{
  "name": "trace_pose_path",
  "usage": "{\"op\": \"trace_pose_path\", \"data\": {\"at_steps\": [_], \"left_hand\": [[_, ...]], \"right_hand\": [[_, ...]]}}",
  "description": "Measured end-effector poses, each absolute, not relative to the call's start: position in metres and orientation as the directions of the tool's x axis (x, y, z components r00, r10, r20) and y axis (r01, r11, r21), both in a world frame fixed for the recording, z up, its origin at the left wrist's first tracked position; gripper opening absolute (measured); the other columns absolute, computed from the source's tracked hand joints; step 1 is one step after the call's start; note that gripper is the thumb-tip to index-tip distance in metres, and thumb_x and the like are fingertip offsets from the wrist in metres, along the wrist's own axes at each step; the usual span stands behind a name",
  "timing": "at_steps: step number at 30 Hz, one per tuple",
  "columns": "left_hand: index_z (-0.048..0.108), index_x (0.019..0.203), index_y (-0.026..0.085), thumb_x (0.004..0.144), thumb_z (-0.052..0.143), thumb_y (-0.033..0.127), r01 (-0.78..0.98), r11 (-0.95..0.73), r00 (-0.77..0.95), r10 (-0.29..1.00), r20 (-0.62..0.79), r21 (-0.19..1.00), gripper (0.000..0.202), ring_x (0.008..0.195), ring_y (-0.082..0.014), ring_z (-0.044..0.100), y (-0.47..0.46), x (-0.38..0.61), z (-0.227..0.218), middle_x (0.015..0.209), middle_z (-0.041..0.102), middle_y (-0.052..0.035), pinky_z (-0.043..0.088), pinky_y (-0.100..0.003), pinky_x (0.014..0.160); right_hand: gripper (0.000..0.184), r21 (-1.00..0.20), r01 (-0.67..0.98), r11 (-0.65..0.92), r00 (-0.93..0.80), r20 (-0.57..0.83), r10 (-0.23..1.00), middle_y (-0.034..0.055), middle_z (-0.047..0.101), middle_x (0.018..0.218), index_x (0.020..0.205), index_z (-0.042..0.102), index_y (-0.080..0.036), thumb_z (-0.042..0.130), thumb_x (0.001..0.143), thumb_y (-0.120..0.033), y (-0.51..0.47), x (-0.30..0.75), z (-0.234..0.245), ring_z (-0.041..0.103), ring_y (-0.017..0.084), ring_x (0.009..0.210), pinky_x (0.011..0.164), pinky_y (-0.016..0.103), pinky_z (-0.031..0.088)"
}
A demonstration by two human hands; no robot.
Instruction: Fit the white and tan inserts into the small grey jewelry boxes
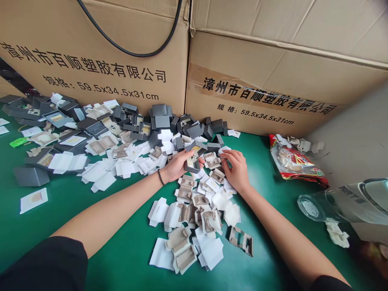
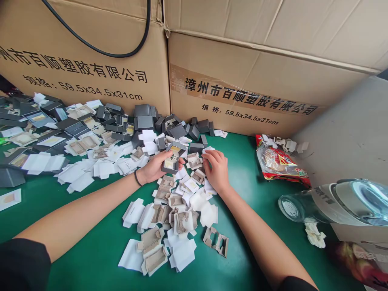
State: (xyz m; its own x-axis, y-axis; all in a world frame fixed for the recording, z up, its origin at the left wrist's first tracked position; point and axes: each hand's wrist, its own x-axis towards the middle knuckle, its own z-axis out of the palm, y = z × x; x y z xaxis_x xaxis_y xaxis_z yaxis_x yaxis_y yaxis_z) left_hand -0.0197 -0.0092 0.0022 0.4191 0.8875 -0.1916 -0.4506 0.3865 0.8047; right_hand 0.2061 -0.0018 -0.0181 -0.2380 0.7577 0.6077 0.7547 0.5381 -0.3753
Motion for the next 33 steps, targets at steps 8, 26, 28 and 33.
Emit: {"op": "trace_pose_path", "data": {"at_steps": [8, 26, 28, 33], "left_hand": [[0.062, 0.085, 0.011, 0.08, 0.055, 0.04, -0.467, 0.369, 0.414, 0.895, -0.17, 0.803, 0.03, 0.066, -0.015, 0.062, -0.008, -0.019, -0.001, 0.082, 0.068, -0.0083, 0.047, -0.026, 0.064], [0.059, 0.088, 0.013, 0.081, 0.054, 0.037, -0.424, 0.35, 0.394, 0.902, -0.178, 0.835, 0.025, 0.063, -0.0141, 0.061, -0.01, -0.017, 0.002, 0.079, 0.068, -0.0069, 0.047, -0.025, 0.059], [0.058, 0.087, 0.014, 0.081, 0.055, 0.036, -0.41, 0.351, 0.389, 0.902, -0.187, 0.842, 0.024, 0.063, -0.014, 0.061, -0.01, -0.017, 0.002, 0.08, 0.067, -0.0064, 0.048, -0.026, 0.059], [0.057, 0.085, 0.014, 0.078, 0.057, 0.034, -0.357, 0.337, 0.375, 0.906, -0.196, 0.871, 0.02, 0.064, -0.0142, 0.061, -0.012, -0.015, 0.003, 0.08, 0.067, -0.0052, 0.048, -0.026, 0.058]], "right_hand": [[0.025, -0.235, 0.53, 0.815, -0.732, 0.359, 0.58, 0.0071, 0.063, 0.106, 0.105, 0.062, -0.023, 0.047, 0.088, -0.034, -0.015, 0.196, -0.008, 0.052, 0.022, 0.097, 0.08, 0.037, 0.04], [0.024, -0.017, 0.827, 0.562, -0.501, 0.43, 0.751, 0.0062, 0.066, 0.086, 0.095, 0.066, -0.021, 0.042, 0.091, -0.022, -0.019, 0.188, -0.02, 0.05, 0.022, 0.083, 0.07, 0.035, 0.033], [0.023, 0.011, 0.846, 0.533, -0.484, 0.437, 0.758, 0.0062, 0.066, 0.088, 0.099, 0.065, -0.022, 0.043, 0.091, -0.023, -0.02, 0.188, -0.019, 0.05, 0.022, 0.083, 0.069, 0.035, 0.032], [0.029, 0.033, 0.856, 0.516, -0.484, 0.404, 0.776, 0.007, 0.065, 0.091, 0.116, 0.058, -0.025, 0.045, 0.09, -0.026, -0.019, 0.187, -0.016, 0.05, 0.021, 0.075, 0.062, 0.033, 0.033]]}}
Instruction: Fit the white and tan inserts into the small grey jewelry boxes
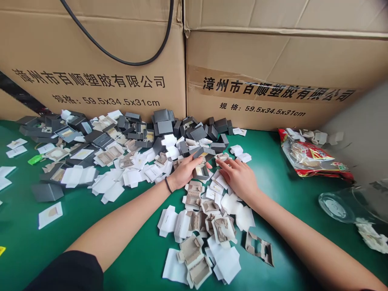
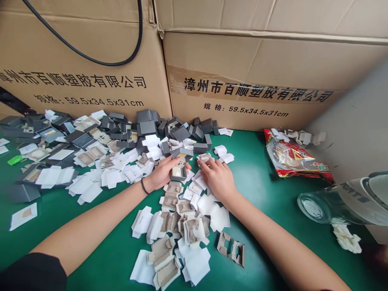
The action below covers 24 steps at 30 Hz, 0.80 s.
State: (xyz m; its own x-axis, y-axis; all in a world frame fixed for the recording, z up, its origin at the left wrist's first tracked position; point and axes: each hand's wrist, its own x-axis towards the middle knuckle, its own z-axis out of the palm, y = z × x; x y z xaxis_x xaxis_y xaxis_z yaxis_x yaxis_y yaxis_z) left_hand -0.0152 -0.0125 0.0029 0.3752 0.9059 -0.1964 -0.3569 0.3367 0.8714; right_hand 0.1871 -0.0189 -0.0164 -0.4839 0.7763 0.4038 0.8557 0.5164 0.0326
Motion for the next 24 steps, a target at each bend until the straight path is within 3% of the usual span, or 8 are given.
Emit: {"op": "trace_pose_path", "data": {"at_steps": [6, 11, 15, 18, 21, 24], "left_hand": [[0.053, 0.087, 0.017, 0.078, 0.057, 0.036, -0.32, 0.325, 0.379, 0.905, -0.194, 0.89, 0.021, 0.069, -0.0171, 0.063, -0.013, -0.017, 0.001, 0.082, 0.067, -0.0053, 0.049, -0.027, 0.059], [0.054, 0.09, 0.017, 0.08, 0.055, 0.037, -0.276, 0.334, 0.377, 0.9, -0.218, 0.901, 0.022, 0.078, -0.0209, 0.064, -0.014, -0.017, 0.005, 0.087, 0.068, -0.0065, 0.049, -0.03, 0.061], [0.057, 0.093, 0.018, 0.08, 0.054, 0.038, -0.258, 0.331, 0.378, 0.899, -0.22, 0.908, 0.024, 0.089, -0.0235, 0.064, -0.014, -0.017, 0.006, 0.094, 0.067, -0.0072, 0.052, -0.033, 0.069], [0.06, 0.098, 0.018, 0.079, 0.055, 0.038, -0.264, 0.337, 0.414, 0.886, -0.209, 0.904, 0.028, 0.098, -0.0257, 0.062, -0.013, -0.016, 0.006, 0.098, 0.067, -0.0079, 0.052, -0.036, 0.075], [0.06, 0.102, 0.018, 0.078, 0.056, 0.036, -0.263, 0.352, 0.419, 0.88, -0.223, 0.898, 0.03, 0.102, -0.026, 0.06, -0.013, -0.016, 0.005, 0.101, 0.067, -0.0081, 0.052, -0.036, 0.078], [0.059, 0.106, 0.019, 0.079, 0.056, 0.036, -0.266, 0.368, 0.391, 0.886, -0.249, 0.891, 0.033, 0.1, -0.0257, 0.062, -0.012, -0.016, 0.004, 0.1, 0.067, -0.0076, 0.053, -0.038, 0.079]], "right_hand": [[0.026, -0.064, 0.821, 0.568, -0.484, 0.45, 0.75, 0.0063, 0.064, 0.076, 0.106, 0.063, -0.023, 0.042, 0.092, -0.028, -0.012, 0.191, -0.022, 0.053, 0.019, 0.071, 0.061, 0.031, 0.037], [0.029, -0.461, 0.665, 0.588, -0.28, 0.575, 0.768, 0.0044, 0.063, 0.071, 0.095, 0.065, -0.023, 0.038, 0.093, -0.035, -0.012, 0.191, -0.015, 0.056, 0.016, 0.066, 0.061, 0.028, 0.043], [0.031, -0.716, 0.548, 0.433, -0.035, 0.497, 0.867, 0.002, 0.063, 0.071, 0.092, 0.064, -0.022, 0.037, 0.092, -0.039, -0.013, 0.19, -0.01, 0.055, 0.014, 0.057, 0.052, 0.027, 0.042], [0.033, -0.675, 0.586, 0.449, -0.123, 0.474, 0.872, 0.0036, 0.065, 0.077, 0.092, 0.064, -0.021, 0.035, 0.093, -0.038, -0.01, 0.19, -0.01, 0.058, 0.016, 0.067, 0.06, 0.028, 0.045], [0.031, -0.478, 0.679, 0.557, -0.362, 0.442, 0.821, 0.0067, 0.065, 0.092, 0.102, 0.063, -0.022, 0.039, 0.091, -0.039, -0.009, 0.193, -0.007, 0.058, 0.02, 0.087, 0.074, 0.032, 0.045], [0.036, -0.361, 0.72, 0.592, -0.503, 0.316, 0.804, 0.0068, 0.064, 0.097, 0.114, 0.058, -0.023, 0.047, 0.086, -0.043, -0.01, 0.194, -0.002, 0.058, 0.021, 0.086, 0.068, 0.029, 0.044]]}}
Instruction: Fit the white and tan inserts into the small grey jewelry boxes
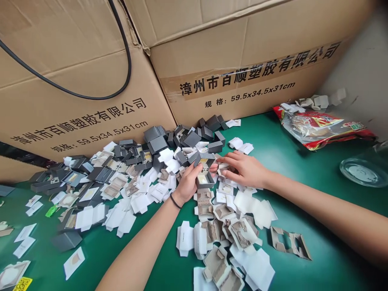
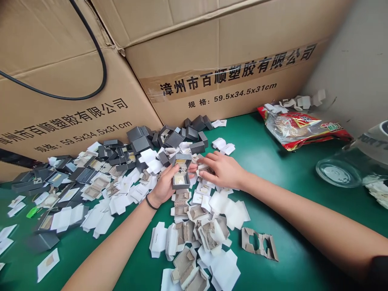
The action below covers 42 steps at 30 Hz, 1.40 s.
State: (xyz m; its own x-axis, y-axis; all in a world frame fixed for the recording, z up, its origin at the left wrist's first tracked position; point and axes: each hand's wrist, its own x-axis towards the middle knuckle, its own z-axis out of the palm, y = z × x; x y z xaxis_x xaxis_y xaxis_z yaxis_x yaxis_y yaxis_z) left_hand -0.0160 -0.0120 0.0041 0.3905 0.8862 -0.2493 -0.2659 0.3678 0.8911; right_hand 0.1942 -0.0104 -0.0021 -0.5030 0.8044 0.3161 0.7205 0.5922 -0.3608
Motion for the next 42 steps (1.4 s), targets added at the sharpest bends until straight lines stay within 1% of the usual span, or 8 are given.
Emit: {"op": "trace_pose_path", "data": {"at_steps": [10, 16, 19, 22, 26, 30, 36, 42], "left_hand": [[0.058, 0.107, 0.017, 0.082, 0.052, 0.035, -0.273, 0.348, 0.353, 0.903, -0.243, 0.897, 0.032, 0.097, -0.026, 0.063, -0.011, -0.015, 0.001, 0.099, 0.068, -0.0088, 0.053, -0.04, 0.08], [0.06, 0.107, 0.015, 0.083, 0.052, 0.035, -0.281, 0.347, 0.364, 0.901, -0.235, 0.895, 0.032, 0.094, -0.0257, 0.064, -0.011, -0.017, 0.002, 0.098, 0.068, -0.0093, 0.052, -0.04, 0.082], [0.061, 0.105, 0.013, 0.083, 0.052, 0.034, -0.289, 0.35, 0.368, 0.9, -0.234, 0.891, 0.031, 0.094, -0.0259, 0.064, -0.012, -0.016, 0.003, 0.098, 0.068, -0.0101, 0.052, -0.04, 0.083], [0.063, 0.102, 0.013, 0.084, 0.051, 0.034, -0.301, 0.348, 0.374, 0.9, -0.225, 0.888, 0.03, 0.097, -0.0256, 0.063, -0.012, -0.015, 0.004, 0.099, 0.068, -0.0104, 0.053, -0.038, 0.082], [0.065, 0.097, 0.013, 0.084, 0.05, 0.031, -0.329, 0.35, 0.365, 0.904, -0.224, 0.877, 0.026, 0.097, -0.0253, 0.064, -0.012, -0.014, 0.006, 0.097, 0.069, -0.01, 0.053, -0.038, 0.083], [0.064, 0.096, 0.013, 0.083, 0.052, 0.029, -0.359, 0.356, 0.353, 0.907, -0.228, 0.863, 0.024, 0.096, -0.0254, 0.064, -0.013, -0.012, 0.007, 0.095, 0.069, -0.0096, 0.053, -0.039, 0.084], [0.064, 0.097, 0.013, 0.083, 0.052, 0.027, -0.378, 0.351, 0.348, 0.911, -0.22, 0.857, 0.023, 0.094, -0.0245, 0.064, -0.013, -0.012, 0.008, 0.094, 0.069, -0.01, 0.053, -0.037, 0.082], [0.065, 0.097, 0.01, 0.083, 0.051, 0.034, -0.403, 0.342, 0.362, 0.912, -0.195, 0.849, 0.031, 0.091, -0.0241, 0.065, -0.01, -0.017, 0.003, 0.093, 0.069, -0.0119, 0.053, -0.035, 0.079]], "right_hand": [[0.02, -0.734, 0.556, 0.391, -0.224, 0.321, 0.92, 0.0018, 0.068, 0.077, 0.081, 0.067, -0.019, 0.053, 0.083, -0.034, -0.003, 0.196, -0.01, 0.058, 0.013, 0.064, 0.058, 0.024, 0.043], [0.025, -0.812, 0.43, 0.394, -0.048, 0.415, 0.909, 0.0045, 0.069, 0.094, 0.094, 0.067, -0.02, 0.053, 0.084, -0.039, -0.005, 0.195, -0.013, 0.062, 0.018, 0.082, 0.065, 0.028, 0.048], [0.033, -0.835, 0.434, 0.339, -0.091, 0.334, 0.938, 0.003, 0.069, 0.08, 0.095, 0.067, -0.02, 0.045, 0.088, -0.042, -0.007, 0.195, -0.011, 0.062, 0.017, 0.068, 0.058, 0.028, 0.047], [0.04, -0.787, 0.518, 0.334, -0.097, 0.334, 0.937, 0.0032, 0.069, 0.072, 0.088, 0.069, -0.019, 0.036, 0.092, -0.041, -0.003, 0.199, -0.011, 0.061, 0.017, 0.066, 0.061, 0.03, 0.047], [0.029, -0.458, 0.753, 0.472, -0.207, 0.516, 0.831, 0.0081, 0.064, 0.112, 0.102, 0.066, -0.019, 0.047, 0.088, -0.036, 0.009, 0.212, -0.016, 0.054, 0.026, 0.101, 0.084, 0.042, 0.043], [0.024, -0.248, 0.817, 0.52, -0.396, 0.414, 0.82, 0.0074, 0.065, 0.11, 0.102, 0.067, -0.022, 0.052, 0.087, -0.032, 0.017, 0.219, -0.023, 0.052, 0.028, 0.103, 0.08, 0.043, 0.042], [0.022, -0.305, 0.74, 0.6, -0.415, 0.494, 0.764, 0.0049, 0.069, 0.086, 0.087, 0.068, -0.021, 0.046, 0.088, -0.023, 0.015, 0.216, -0.021, 0.055, 0.02, 0.082, 0.071, 0.034, 0.045], [0.022, -0.401, 0.829, 0.39, -0.065, 0.622, 0.78, 0.006, 0.066, 0.105, 0.097, 0.065, -0.022, 0.046, 0.088, -0.026, 0.016, 0.219, -0.018, 0.053, 0.026, 0.097, 0.08, 0.042, 0.042]]}}
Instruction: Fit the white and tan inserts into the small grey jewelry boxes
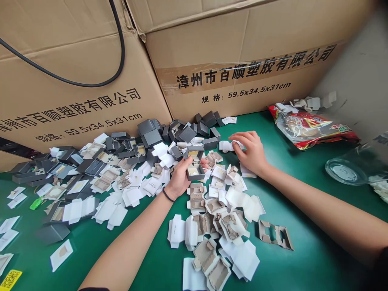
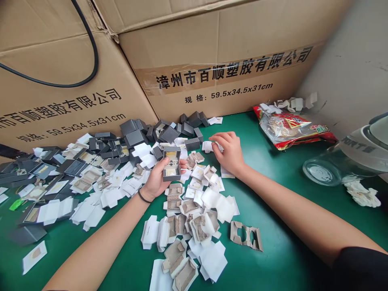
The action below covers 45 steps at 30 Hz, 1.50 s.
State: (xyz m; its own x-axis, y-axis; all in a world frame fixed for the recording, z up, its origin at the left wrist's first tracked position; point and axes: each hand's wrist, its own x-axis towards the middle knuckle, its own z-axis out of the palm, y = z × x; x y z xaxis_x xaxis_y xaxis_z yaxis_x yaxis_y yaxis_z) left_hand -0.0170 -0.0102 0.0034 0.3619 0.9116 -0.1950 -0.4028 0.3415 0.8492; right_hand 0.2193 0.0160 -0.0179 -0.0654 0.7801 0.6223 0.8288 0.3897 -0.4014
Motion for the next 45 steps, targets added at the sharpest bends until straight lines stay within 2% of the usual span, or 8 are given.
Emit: {"op": "trace_pose_path", "data": {"at_steps": [3, 7, 12, 16, 21, 24, 34, 45], "left_hand": [[0.065, 0.096, 0.01, 0.083, 0.049, 0.035, -0.455, 0.346, 0.354, 0.916, -0.19, 0.821, 0.032, 0.09, -0.0234, 0.064, -0.009, -0.019, 0.004, 0.093, 0.069, -0.012, 0.052, -0.033, 0.077], [0.065, 0.098, 0.011, 0.086, 0.043, 0.033, -0.517, 0.378, 0.354, 0.911, -0.211, 0.768, 0.033, 0.089, -0.0222, 0.064, -0.01, -0.02, 0.008, 0.092, 0.069, -0.0121, 0.052, -0.033, 0.076], [0.062, 0.103, 0.01, 0.089, 0.038, 0.031, -0.544, 0.403, 0.357, 0.905, -0.232, 0.736, 0.035, 0.087, -0.0216, 0.065, -0.01, -0.021, 0.009, 0.091, 0.068, -0.0119, 0.052, -0.034, 0.076], [0.062, 0.105, 0.01, 0.088, 0.04, 0.031, -0.559, 0.411, 0.367, 0.901, -0.23, 0.72, 0.034, 0.087, -0.0218, 0.065, -0.009, -0.022, 0.008, 0.091, 0.068, -0.0122, 0.052, -0.035, 0.076], [0.063, 0.103, 0.01, 0.088, 0.041, 0.031, -0.556, 0.412, 0.365, 0.901, -0.233, 0.721, 0.034, 0.087, -0.0219, 0.064, -0.009, -0.022, 0.008, 0.092, 0.068, -0.0125, 0.052, -0.034, 0.077], [0.063, 0.101, 0.012, 0.088, 0.041, 0.033, -0.541, 0.414, 0.366, 0.9, -0.238, 0.732, 0.034, 0.088, -0.0216, 0.064, -0.01, -0.021, 0.009, 0.093, 0.068, -0.0115, 0.051, -0.034, 0.078], [0.063, 0.102, 0.012, 0.088, 0.042, 0.034, -0.526, 0.411, 0.379, 0.897, -0.227, 0.745, 0.034, 0.085, -0.0206, 0.064, -0.01, -0.021, 0.008, 0.091, 0.068, -0.0104, 0.051, -0.033, 0.077], [0.064, 0.098, 0.011, 0.089, 0.039, 0.033, -0.556, 0.444, 0.39, 0.886, -0.251, 0.703, 0.035, 0.077, -0.0186, 0.063, -0.01, -0.021, 0.01, 0.088, 0.067, -0.0111, 0.05, -0.032, 0.072]], "right_hand": [[0.025, -0.395, 0.876, 0.276, -0.041, 0.51, 0.859, 0.0076, 0.063, 0.112, 0.102, 0.064, -0.022, 0.047, 0.086, -0.032, 0.021, 0.225, -0.024, 0.051, 0.029, 0.101, 0.08, 0.044, 0.041], [0.023, -0.432, 0.848, 0.308, -0.131, 0.393, 0.91, 0.0062, 0.068, 0.096, 0.097, 0.065, -0.021, 0.047, 0.085, -0.03, 0.027, 0.231, -0.031, 0.055, 0.025, 0.089, 0.075, 0.038, 0.044], [0.021, -0.599, 0.736, 0.315, -0.025, 0.441, 0.897, 0.004, 0.068, 0.089, 0.093, 0.066, -0.02, 0.048, 0.084, -0.028, 0.025, 0.229, -0.022, 0.058, 0.018, 0.073, 0.065, 0.031, 0.046], [0.023, -0.55, 0.719, 0.424, 0.047, 0.648, 0.76, 0.0055, 0.067, 0.083, 0.076, 0.065, -0.02, 0.045, 0.086, -0.028, 0.016, 0.224, -0.01, 0.058, 0.019, 0.078, 0.066, 0.03, 0.045], [0.021, -0.479, 0.615, 0.626, -0.462, 0.425, 0.779, 0.0027, 0.067, 0.075, 0.079, 0.066, -0.02, 0.048, 0.086, -0.029, 0.01, 0.219, -0.014, 0.057, 0.013, 0.063, 0.058, 0.024, 0.041], [0.02, -0.454, 0.62, 0.64, -0.586, 0.275, 0.762, 0.0027, 0.067, 0.08, 0.09, 0.066, -0.022, 0.052, 0.086, -0.036, 0.012, 0.219, -0.018, 0.058, 0.013, 0.067, 0.06, 0.023, 0.04], [0.011, -0.532, 0.627, 0.568, -0.569, 0.186, 0.801, 0.0026, 0.063, 0.083, 0.084, 0.064, -0.022, 0.057, 0.083, -0.03, 0.011, 0.212, -0.012, 0.056, 0.015, 0.076, 0.061, 0.023, 0.04], [0.013, -0.611, 0.572, 0.547, -0.438, 0.337, 0.834, 0.0037, 0.059, 0.08, 0.081, 0.055, -0.018, 0.045, 0.086, -0.025, 0.009, 0.211, -0.015, 0.052, 0.013, 0.067, 0.062, 0.025, 0.041]]}}
